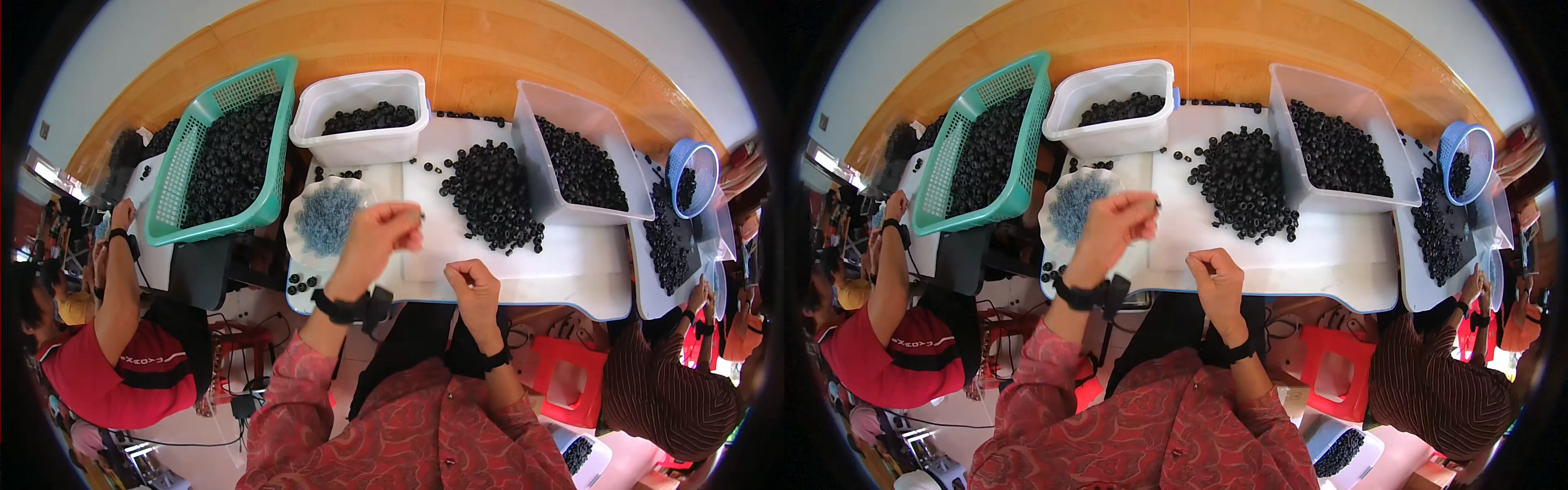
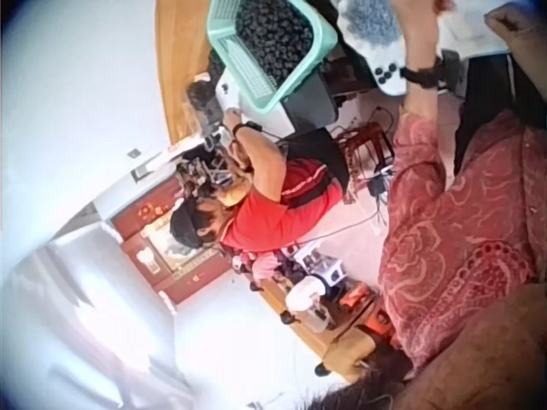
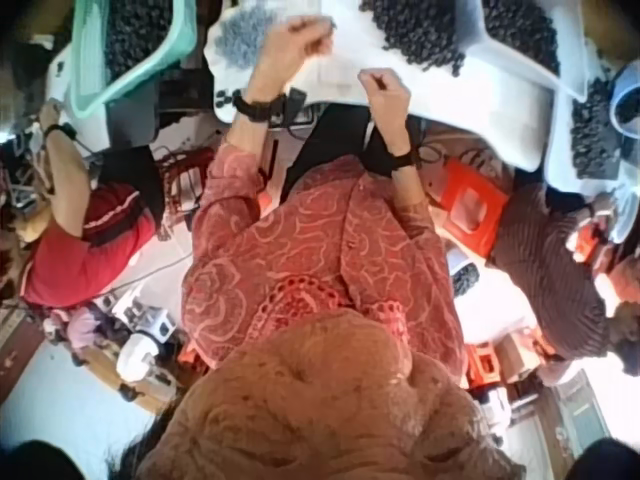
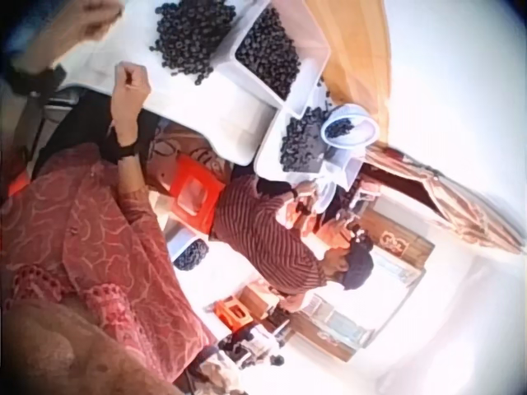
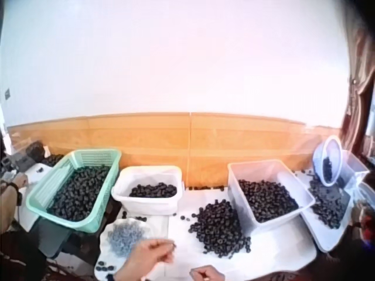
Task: The person picks up a black plastic component and a small blue bead, inserts the bead into the component, and places the finished piece on the table, repeating the process.
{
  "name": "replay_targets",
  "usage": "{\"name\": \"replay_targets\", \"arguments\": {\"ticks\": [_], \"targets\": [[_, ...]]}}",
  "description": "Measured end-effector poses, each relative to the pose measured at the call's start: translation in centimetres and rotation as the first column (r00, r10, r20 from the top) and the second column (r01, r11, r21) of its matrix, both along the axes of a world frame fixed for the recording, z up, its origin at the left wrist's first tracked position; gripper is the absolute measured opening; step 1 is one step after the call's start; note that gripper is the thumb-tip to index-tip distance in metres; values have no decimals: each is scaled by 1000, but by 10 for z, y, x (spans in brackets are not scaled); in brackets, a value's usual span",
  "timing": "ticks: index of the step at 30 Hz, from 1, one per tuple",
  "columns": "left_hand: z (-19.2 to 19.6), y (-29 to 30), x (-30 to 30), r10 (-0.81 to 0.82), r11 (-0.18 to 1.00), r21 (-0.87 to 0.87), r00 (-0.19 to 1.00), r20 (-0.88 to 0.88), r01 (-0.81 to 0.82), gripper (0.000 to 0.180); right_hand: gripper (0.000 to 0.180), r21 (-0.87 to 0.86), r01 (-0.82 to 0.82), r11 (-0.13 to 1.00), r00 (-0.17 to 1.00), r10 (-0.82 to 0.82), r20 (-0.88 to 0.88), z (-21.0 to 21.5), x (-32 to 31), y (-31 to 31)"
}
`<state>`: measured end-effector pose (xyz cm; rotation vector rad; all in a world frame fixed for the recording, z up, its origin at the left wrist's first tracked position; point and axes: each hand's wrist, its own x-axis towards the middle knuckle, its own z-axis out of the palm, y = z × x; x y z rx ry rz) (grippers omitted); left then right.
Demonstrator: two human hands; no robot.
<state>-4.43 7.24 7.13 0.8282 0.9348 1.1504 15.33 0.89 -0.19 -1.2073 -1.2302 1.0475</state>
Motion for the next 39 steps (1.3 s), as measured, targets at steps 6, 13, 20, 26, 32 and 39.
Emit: {"name": "replay_targets", "arguments": {"ticks": [6,13,20,26,32,39], "targets": [[49,101,-20,193,948,233,974,120,-217,19,7,162,24,986,955,-71,287,-2,-7,-3],[43,107,-29,278,938,193,957,82,-289,25,6,153,20,988,953,-65,296,-2,-3,-1],[2,14,-22,292,956,123,905,-309,-267,20,6,145,4,989,970,-39,241,-2,1,0],[-59,-37,-12,383,921,351,559,-736,-169,10,7,166,-45,985,970,3,244,-7,3,2],[-73,-45,4,563,816,577,232,-794,-5,16,6,155,-58,986,971,19,239,-6,5,-1],[-73,-41,19,519,849,522,57,-853,88,23,7,161,-47,986,968,5,253,-6,5,-2]]}}
